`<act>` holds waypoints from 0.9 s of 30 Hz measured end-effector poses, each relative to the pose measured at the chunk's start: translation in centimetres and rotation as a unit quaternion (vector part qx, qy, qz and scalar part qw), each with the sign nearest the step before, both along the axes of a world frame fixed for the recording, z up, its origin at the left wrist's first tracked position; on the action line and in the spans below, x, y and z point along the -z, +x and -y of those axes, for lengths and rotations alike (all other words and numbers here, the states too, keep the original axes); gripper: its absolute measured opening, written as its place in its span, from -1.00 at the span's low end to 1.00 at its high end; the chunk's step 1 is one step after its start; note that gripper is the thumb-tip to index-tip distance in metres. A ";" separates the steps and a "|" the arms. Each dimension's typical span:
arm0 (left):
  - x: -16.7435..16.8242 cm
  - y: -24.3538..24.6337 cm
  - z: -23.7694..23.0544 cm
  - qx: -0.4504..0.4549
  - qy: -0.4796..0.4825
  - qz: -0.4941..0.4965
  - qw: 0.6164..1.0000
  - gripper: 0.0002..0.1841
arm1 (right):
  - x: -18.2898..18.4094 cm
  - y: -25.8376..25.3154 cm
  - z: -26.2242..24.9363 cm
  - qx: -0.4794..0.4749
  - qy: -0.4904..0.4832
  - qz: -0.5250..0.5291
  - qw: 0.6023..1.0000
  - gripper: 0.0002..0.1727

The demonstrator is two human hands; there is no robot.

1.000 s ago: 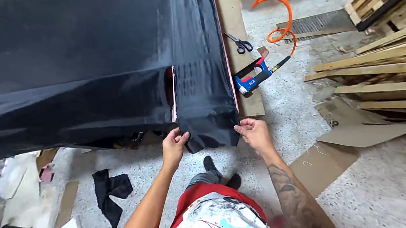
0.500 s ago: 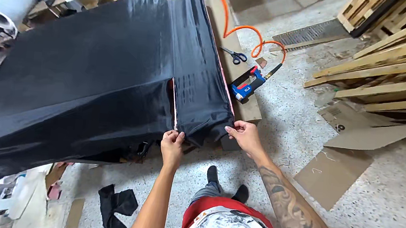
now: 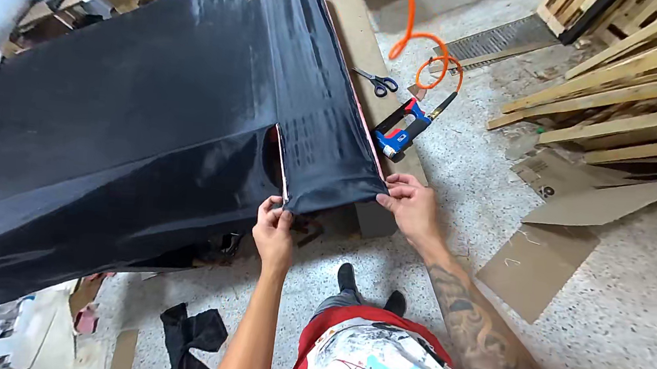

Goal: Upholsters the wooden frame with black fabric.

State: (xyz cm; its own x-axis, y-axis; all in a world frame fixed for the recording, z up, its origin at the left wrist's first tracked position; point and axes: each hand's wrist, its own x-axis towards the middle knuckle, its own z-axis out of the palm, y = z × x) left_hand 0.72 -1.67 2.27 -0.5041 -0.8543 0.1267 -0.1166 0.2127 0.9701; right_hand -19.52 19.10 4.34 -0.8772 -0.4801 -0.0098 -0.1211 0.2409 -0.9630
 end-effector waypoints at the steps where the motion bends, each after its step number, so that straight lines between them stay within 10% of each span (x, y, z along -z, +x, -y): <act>1: 1.2 0.7 -0.2 0.001 -0.026 0.015 1.000 -0.86 | 1.3 0.7 -0.8 -0.013 -0.016 -0.036 0.999 -0.86; 8: 4.6 1.3 0.4 -0.004 -0.027 0.097 0.995 -0.96 | 10.6 -0.5 0.7 0.045 -0.060 -0.004 0.997 -0.79; 12: -0.3 1.3 -0.3 -0.009 -0.154 0.190 0.969 -0.60 | 11.1 -0.8 1.6 0.051 -0.116 0.030 0.991 -0.80; 16: -8.0 -5.9 -0.2 0.292 -0.437 0.193 0.829 -0.71 | 12.6 -0.6 1.6 0.054 -0.216 -0.025 0.974 -0.79; 22: -10.1 -21.4 -1.2 0.590 -0.510 0.284 0.557 -0.64 | 11.6 2.1 0.9 0.102 -0.241 -0.037 0.964 -0.85; 27: -9.1 -19.7 -0.7 0.596 -0.483 0.256 0.589 -0.31 | 6.9 4.0 0.0 0.141 -0.141 -0.018 0.980 -0.90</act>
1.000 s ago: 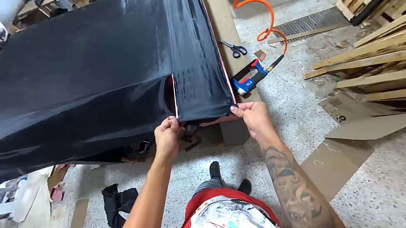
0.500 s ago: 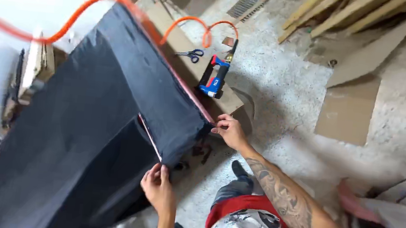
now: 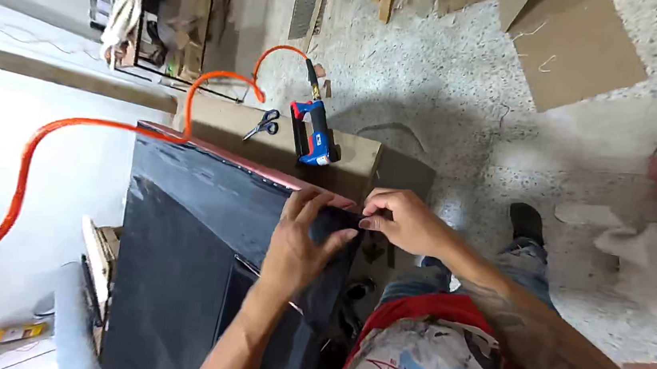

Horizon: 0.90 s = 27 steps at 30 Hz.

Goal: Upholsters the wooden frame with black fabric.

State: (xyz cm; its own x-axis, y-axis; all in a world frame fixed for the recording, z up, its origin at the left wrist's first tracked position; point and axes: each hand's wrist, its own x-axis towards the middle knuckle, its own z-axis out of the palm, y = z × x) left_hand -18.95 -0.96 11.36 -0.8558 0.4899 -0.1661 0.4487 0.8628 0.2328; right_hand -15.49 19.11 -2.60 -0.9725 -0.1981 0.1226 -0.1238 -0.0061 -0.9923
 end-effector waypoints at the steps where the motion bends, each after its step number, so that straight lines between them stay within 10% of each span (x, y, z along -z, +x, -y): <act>1: 0.2 1.9 0.3 -0.035 0.002 -0.014 0.999 -0.24 | -1.0 0.1 0.1 -0.002 0.019 0.015 1.000 -0.89; 6: 3.2 9.9 2.5 -0.155 -0.008 -0.095 0.983 -0.30 | -5.0 -1.6 1.6 -0.003 0.186 0.058 0.981 -0.51; 12: 3.8 11.4 5.4 -0.278 0.061 -0.101 0.953 -0.66 | -8.0 -4.3 2.1 -0.084 0.246 0.118 0.958 -0.74; 17: 4.1 10.8 6.4 -0.355 0.144 -0.129 0.914 -0.86 | -10.8 -7.3 2.3 -0.205 0.353 -0.191 0.893 -0.25; 20: 3.0 11.6 6.6 -0.390 0.230 -0.146 0.880 -0.86 | -10.8 -8.2 3.4 -0.284 0.389 -0.280 0.830 -0.57; 23: 1.8 15.4 4.9 -0.523 0.342 -0.166 0.763 -0.77 | -11.2 -8.0 1.4 -0.252 0.312 -0.164 0.901 -0.92; 27: 5.0 19.0 0.6 -0.697 0.485 -0.061 0.524 -0.41 | -8.4 -6.3 -1.2 -0.177 0.168 0.171 0.955 -0.46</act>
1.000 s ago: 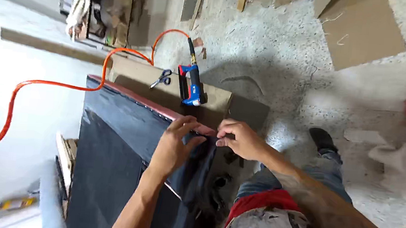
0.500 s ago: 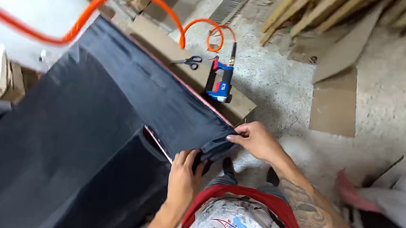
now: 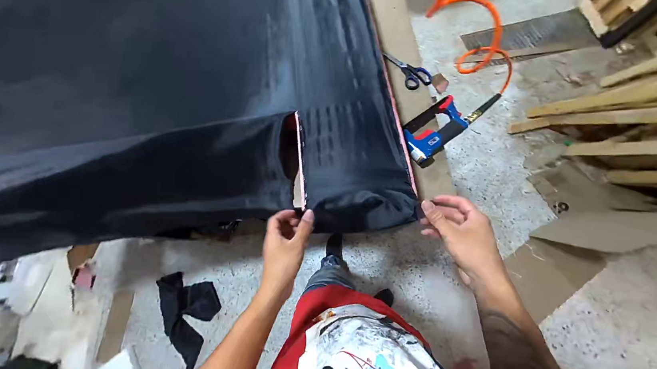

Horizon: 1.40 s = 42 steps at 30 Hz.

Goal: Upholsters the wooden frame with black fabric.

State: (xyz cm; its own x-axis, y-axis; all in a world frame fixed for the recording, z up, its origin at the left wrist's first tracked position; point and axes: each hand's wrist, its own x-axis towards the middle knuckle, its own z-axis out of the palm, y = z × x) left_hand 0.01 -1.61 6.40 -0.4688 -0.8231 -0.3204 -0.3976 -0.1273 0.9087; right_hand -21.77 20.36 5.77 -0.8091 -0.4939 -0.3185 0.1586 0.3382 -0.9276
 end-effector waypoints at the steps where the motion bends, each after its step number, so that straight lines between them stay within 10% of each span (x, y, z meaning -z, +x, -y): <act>1: 0.5 -0.3 -1.0 -0.017 0.052 -0.018 0.998 -0.40 | 0.6 0.5 0.4 0.020 -0.055 0.084 0.995 -0.43; 6: 1.5 -1.4 -3.2 -0.011 0.011 0.010 1.000 -0.68 | 1.9 0.9 -0.1 -0.045 -0.032 0.136 0.989 -0.44; 10: 2.3 0.5 -1.5 0.019 -0.064 0.074 0.995 -0.67 | 1.2 -0.7 -1.1 -0.097 0.094 -0.195 0.971 -0.65; 14: 1.4 -1.6 -0.6 -0.053 -0.232 0.056 0.970 -0.50 | -0.3 -0.6 3.0 -0.202 0.069 -0.469 0.857 -0.46; 17: 0.5 -2.9 1.9 0.118 -0.413 0.028 0.903 -0.44 | 0.7 -2.2 5.7 -0.247 0.084 -0.537 0.802 -0.69; 22: 1.4 -3.8 6.4 0.352 -0.503 0.030 0.789 -0.79 | 1.4 -4.1 5.4 -0.272 0.008 -0.481 0.834 -0.94; 30: 0.8 -1.6 2.5 0.010 -0.135 0.024 0.991 -0.52 | 0.8 -1.4 1.8 0.012 0.088 -0.192 0.977 -0.46; 32: 2.9 -2.1 0.9 -0.039 -0.019 -0.010 0.999 -0.28 | 2.8 -0.2 2.5 0.035 0.053 -0.085 0.994 -0.30; 35: 4.8 -3.5 0.0 -0.098 0.025 -0.050 0.994 -0.20 | 4.5 0.0 3.2 0.095 0.002 -0.044 0.995 -0.58; 42: 5.4 -1.4 -1.0 -0.003 0.048 -0.085 0.995 -0.81 | 4.5 -0.5 0.1 -0.058 -0.064 0.077 0.993 -0.78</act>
State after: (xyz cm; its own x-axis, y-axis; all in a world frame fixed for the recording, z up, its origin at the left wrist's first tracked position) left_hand -1.35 -0.59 0.99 -0.5179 -0.7957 -0.3142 -0.2373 -0.2193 0.9464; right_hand -22.26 20.22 1.30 -0.6904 -0.6259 -0.3628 0.2689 0.2435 -0.9319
